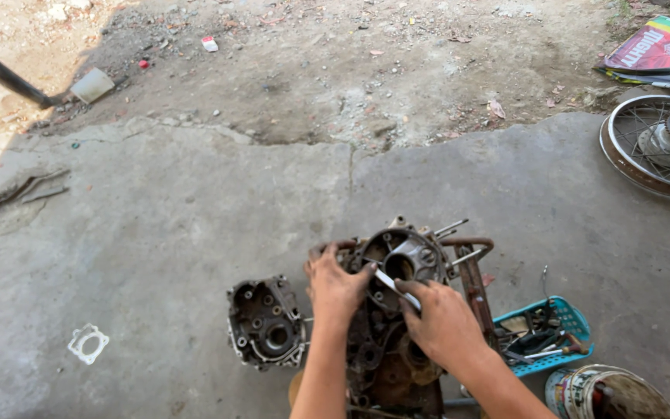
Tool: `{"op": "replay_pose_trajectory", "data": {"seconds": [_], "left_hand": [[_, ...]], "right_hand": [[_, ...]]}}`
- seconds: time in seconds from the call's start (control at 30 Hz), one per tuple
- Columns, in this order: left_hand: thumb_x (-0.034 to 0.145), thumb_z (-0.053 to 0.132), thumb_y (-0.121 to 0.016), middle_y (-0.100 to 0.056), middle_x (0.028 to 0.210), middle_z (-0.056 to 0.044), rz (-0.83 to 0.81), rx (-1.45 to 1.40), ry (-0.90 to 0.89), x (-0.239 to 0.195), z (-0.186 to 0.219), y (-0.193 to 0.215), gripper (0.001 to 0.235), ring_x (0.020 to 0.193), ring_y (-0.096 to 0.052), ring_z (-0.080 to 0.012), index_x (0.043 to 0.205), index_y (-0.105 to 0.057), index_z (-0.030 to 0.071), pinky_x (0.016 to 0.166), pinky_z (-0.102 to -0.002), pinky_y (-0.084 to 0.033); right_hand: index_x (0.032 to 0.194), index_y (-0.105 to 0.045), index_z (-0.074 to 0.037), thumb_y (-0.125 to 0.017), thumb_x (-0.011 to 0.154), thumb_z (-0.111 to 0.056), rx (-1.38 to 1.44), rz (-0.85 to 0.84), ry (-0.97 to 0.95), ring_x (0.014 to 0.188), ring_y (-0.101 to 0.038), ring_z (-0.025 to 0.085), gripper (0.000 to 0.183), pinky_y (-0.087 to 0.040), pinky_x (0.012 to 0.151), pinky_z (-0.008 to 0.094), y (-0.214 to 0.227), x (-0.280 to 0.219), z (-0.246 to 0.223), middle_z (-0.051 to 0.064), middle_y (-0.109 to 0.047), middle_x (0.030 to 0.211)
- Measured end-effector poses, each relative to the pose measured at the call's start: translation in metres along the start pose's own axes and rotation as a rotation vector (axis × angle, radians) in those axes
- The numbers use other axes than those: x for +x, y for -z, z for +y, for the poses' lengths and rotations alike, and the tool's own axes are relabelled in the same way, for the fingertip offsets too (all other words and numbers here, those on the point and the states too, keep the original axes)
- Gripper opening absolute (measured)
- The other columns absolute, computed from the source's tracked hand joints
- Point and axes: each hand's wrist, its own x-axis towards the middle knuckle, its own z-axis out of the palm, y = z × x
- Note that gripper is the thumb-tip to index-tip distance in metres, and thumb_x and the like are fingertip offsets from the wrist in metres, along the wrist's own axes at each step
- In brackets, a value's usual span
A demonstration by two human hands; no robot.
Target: Repairing a motorcycle engine by searching for tools in a basket and using a wrench and screwdriver on the engine block.
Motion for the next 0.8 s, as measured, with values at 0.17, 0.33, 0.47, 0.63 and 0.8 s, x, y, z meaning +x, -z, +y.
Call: {"op": "replay_pose_trajectory", "data": {"seconds": [0.17, 0.33, 0.47, 0.63, 0.8], "left_hand": [[0.068, 0.035, -0.085, -0.057, 0.130, -0.006, 0.000, -0.042, -0.065, 0.003, -0.009, -0.008, 0.047, 0.120, -0.054, -0.0329, 0.113, -0.076, 0.028, 0.094, -0.055, -0.050], [0.080, 0.028, -0.077, -0.069, 0.113, -0.013, 0.043, -0.298, -0.093, 0.004, -0.007, 0.008, 0.030, 0.094, -0.073, -0.0259, 0.106, -0.079, 0.013, 0.087, -0.035, -0.061], [0.079, 0.025, -0.076, -0.066, 0.116, -0.010, 0.104, -0.170, -0.159, -0.008, 0.006, 0.035, 0.026, 0.100, -0.061, -0.0286, 0.103, -0.079, 0.018, 0.089, -0.040, -0.052], [0.081, 0.024, -0.073, -0.066, 0.121, -0.006, -0.015, -0.158, -0.112, -0.012, 0.004, 0.037, 0.023, 0.107, -0.066, -0.0283, 0.102, -0.082, 0.022, 0.094, -0.038, -0.056], [0.081, 0.024, -0.078, -0.053, 0.143, -0.008, -0.136, -0.057, -0.262, -0.022, 0.027, 0.051, 0.036, 0.133, -0.043, -0.0318, 0.116, -0.081, 0.030, 0.116, -0.055, -0.026]], "right_hand": [[0.115, -0.078, -0.026, -0.068, 0.089, -0.026, 0.001, -0.052, -0.092, 0.067, -0.068, 0.027, 0.028, -0.057, 0.063, 0.041, 0.022, 0.000, -0.004, 0.005, -0.078, 0.093], [0.110, -0.080, -0.015, -0.069, 0.086, -0.020, 0.242, -0.017, -0.156, 0.065, -0.070, 0.020, 0.026, -0.056, 0.066, 0.034, 0.023, 0.011, 0.026, 0.003, -0.083, 0.086], [0.115, -0.077, -0.012, -0.068, 0.088, -0.018, 0.285, -0.070, -0.204, 0.056, -0.061, 0.016, 0.029, -0.051, 0.055, 0.033, 0.032, -0.001, 0.005, 0.004, -0.080, 0.080], [0.114, -0.077, -0.011, -0.067, 0.083, -0.014, 0.421, -0.031, -0.131, 0.072, -0.070, 0.014, 0.032, -0.057, 0.069, 0.029, 0.017, -0.011, 0.009, 0.001, -0.084, 0.091], [0.109, -0.074, 0.012, -0.070, 0.088, 0.001, 1.286, 0.092, -0.198, 0.060, -0.060, 0.020, 0.025, -0.050, 0.051, 0.030, 0.023, -0.001, 0.026, 0.016, -0.070, 0.076]]}}
